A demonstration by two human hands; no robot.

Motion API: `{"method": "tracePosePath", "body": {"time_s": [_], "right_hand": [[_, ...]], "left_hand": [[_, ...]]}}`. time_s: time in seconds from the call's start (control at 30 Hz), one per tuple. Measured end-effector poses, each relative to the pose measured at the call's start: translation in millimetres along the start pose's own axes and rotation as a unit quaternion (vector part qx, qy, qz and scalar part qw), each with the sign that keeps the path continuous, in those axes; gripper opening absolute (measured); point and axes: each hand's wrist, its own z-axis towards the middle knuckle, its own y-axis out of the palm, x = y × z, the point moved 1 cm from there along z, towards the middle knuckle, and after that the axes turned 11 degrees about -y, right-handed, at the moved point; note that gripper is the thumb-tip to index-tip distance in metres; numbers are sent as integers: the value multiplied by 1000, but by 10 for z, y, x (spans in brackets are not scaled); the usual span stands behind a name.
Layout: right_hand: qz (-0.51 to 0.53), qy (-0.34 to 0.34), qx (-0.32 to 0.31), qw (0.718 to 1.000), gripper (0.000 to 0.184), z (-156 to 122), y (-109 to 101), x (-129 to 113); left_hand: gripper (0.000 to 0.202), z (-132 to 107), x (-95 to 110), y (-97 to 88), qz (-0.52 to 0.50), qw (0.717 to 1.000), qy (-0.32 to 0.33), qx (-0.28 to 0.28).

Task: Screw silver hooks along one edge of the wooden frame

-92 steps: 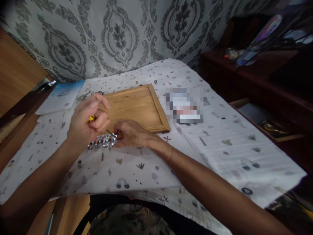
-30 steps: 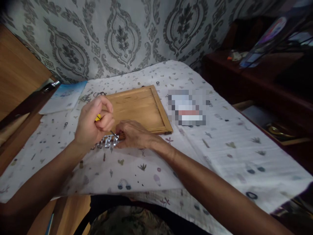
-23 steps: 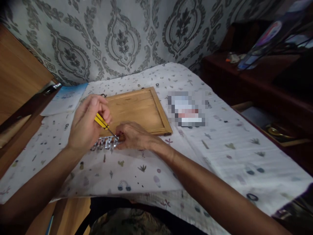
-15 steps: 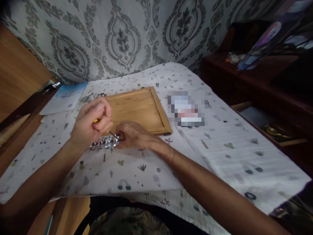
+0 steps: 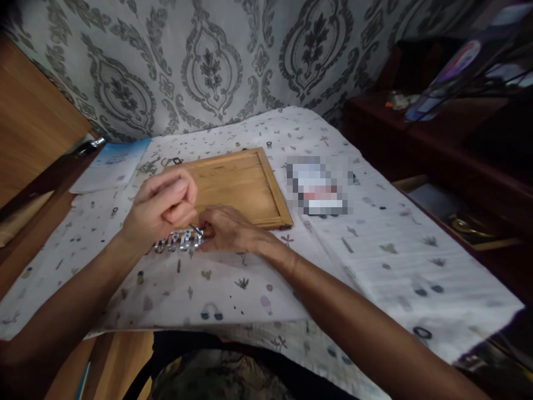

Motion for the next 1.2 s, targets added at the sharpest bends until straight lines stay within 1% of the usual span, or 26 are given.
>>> {"method": "tracePosePath", "body": {"time_s": [0.03,0.07,0.1,0.13,0.2,0.23,0.27,0.33,0.4,0.47,0.5,0.53,0.57,0.63,0.7,0.73,0.77,0.83,0.9,0.97,1.0,1.03,1.07,1.1,1.17,1.2], "right_hand": [[-2,1,-5,1000,30,0,-2,-5],[-8,-2,-12,1000,29,2,-2,-7],[-16,-7,-15,1000,29,5,-1,-5],[-22,-12,-16,1000,29,9,1,-1],[-31,-17,-15,999,31,16,8,12],[-32,-19,-13,999,32,17,12,18],[-31,-19,-10,999,33,17,14,23],[-27,-20,-9,999,33,14,14,24],[-24,-23,-11,999,30,10,9,15],[-26,-19,-21,999,26,9,3,4],[-29,-16,-24,999,24,10,1,2],[-31,-12,-25,999,24,11,1,2],[-33,-9,-24,999,25,13,2,5],[-33,-13,-17,999,29,16,10,18],[-34,-20,-9,999,31,18,19,35],[-34,-22,-7,999,32,18,22,42],[-33,-25,-5,999,33,17,23,46],[-30,-29,-5,999,32,13,20,45],[-25,-31,-12,999,30,8,12,34],[-21,-24,-18,999,29,5,7,25],[-19,-20,-18,999,29,6,7,24],[-20,-17,-17,1000,28,8,8,25],[-21,-16,-15,1000,28,12,12,29],[-24,-17,-13,999,28,16,16,34],[-25,-23,-8,999,29,22,23,43],[-22,-25,-5,999,29,23,25,45]], "left_hand": [[35,9,2,-12,6,1000,-11,-20],[34,18,-2,-20,7,1000,-6,-5],[34,24,-11,-23,4,999,9,41],[35,27,-25,-17,-3,994,29,103],[37,25,-60,14,-21,975,60,213],[39,24,-75,32,-31,967,67,242],[41,25,-84,45,-40,965,68,251],[43,36,-81,42,-51,971,64,223],[43,57,-56,1,-45,987,43,145],[42,79,-30,-48,-29,999,6,43],[41,87,-22,-64,-21,1000,-8,9],[41,90,-20,-72,-17,1000,-13,0],[40,90,-23,-70,-18,1000,-6,21],[38,75,-43,-38,-29,992,31,122],[35,48,-68,18,-41,973,67,218],[34,37,-76,42,-46,966,78,241],[35,30,-79,57,-49,965,83,244],[38,32,-65,45,-55,974,79,204],[40,50,-38,-9,-50,991,53,110],[39,64,-20,-65,-29,999,11,10],[39,65,-20,-81,-16,1000,-2,-15],[39,61,-26,-85,-3,1000,-2,-10],[39,52,-37,-77,10,1000,13,25],[38,37,-51,-55,20,996,38,80],[36,-3,-81,13,24,977,84,192],[35,-21,-92,48,15,969,96,226]]}}
